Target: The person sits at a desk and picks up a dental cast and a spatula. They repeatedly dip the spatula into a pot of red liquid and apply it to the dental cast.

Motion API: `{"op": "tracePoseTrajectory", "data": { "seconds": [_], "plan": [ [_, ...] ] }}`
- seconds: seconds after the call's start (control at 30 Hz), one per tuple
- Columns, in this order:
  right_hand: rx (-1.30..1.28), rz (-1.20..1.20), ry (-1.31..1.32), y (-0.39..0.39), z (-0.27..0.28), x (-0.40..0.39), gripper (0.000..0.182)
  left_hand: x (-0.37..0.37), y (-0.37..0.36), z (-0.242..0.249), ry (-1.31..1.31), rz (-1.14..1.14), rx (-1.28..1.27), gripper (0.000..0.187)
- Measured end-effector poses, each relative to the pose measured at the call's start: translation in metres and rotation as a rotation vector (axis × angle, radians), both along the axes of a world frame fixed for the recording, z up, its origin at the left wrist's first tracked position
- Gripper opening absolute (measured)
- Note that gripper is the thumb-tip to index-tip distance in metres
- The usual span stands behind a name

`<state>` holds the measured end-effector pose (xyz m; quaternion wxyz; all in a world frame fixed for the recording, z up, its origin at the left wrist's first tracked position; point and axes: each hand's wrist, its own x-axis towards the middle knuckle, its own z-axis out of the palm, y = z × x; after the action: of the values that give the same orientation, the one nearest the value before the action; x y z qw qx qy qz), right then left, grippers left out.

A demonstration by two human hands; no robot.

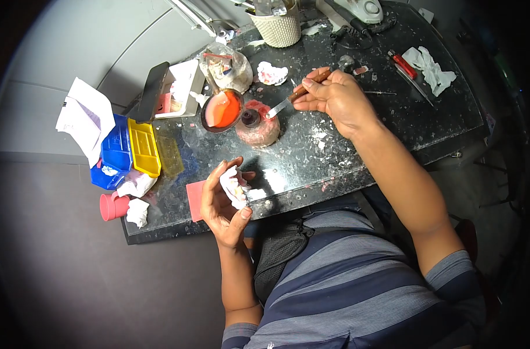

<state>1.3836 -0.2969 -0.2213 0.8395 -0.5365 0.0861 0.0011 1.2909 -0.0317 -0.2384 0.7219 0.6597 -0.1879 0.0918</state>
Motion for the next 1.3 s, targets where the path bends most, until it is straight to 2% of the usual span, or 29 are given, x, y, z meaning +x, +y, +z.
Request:
{"op": "tracePoseTrajectory", "data": {
  "seconds": [0.53,0.97,1.17,1.3],
  "plan": [
    [0.075,-0.001,0.029,-0.0019,-0.0065,0.0052,0.009,0.0013,-0.0025,0.0003,-0.034,-0.003,0.004,0.084],
    [0.021,-0.017,-0.001,0.0023,-0.0012,0.0013,0.009,-0.0002,0.0013,-0.0005,-0.01,-0.021,-0.014,0.087],
    [0.067,0.052,0.023,-0.0024,-0.0024,0.0028,0.01,0.0001,0.0014,-0.0012,-0.008,-0.022,-0.015,0.088],
    [0.037,0.0,0.011,-0.0022,-0.0033,0.0033,0.01,0.0001,0.0027,-0.0017,0.002,-0.021,-0.013,0.088]
  ]
}}
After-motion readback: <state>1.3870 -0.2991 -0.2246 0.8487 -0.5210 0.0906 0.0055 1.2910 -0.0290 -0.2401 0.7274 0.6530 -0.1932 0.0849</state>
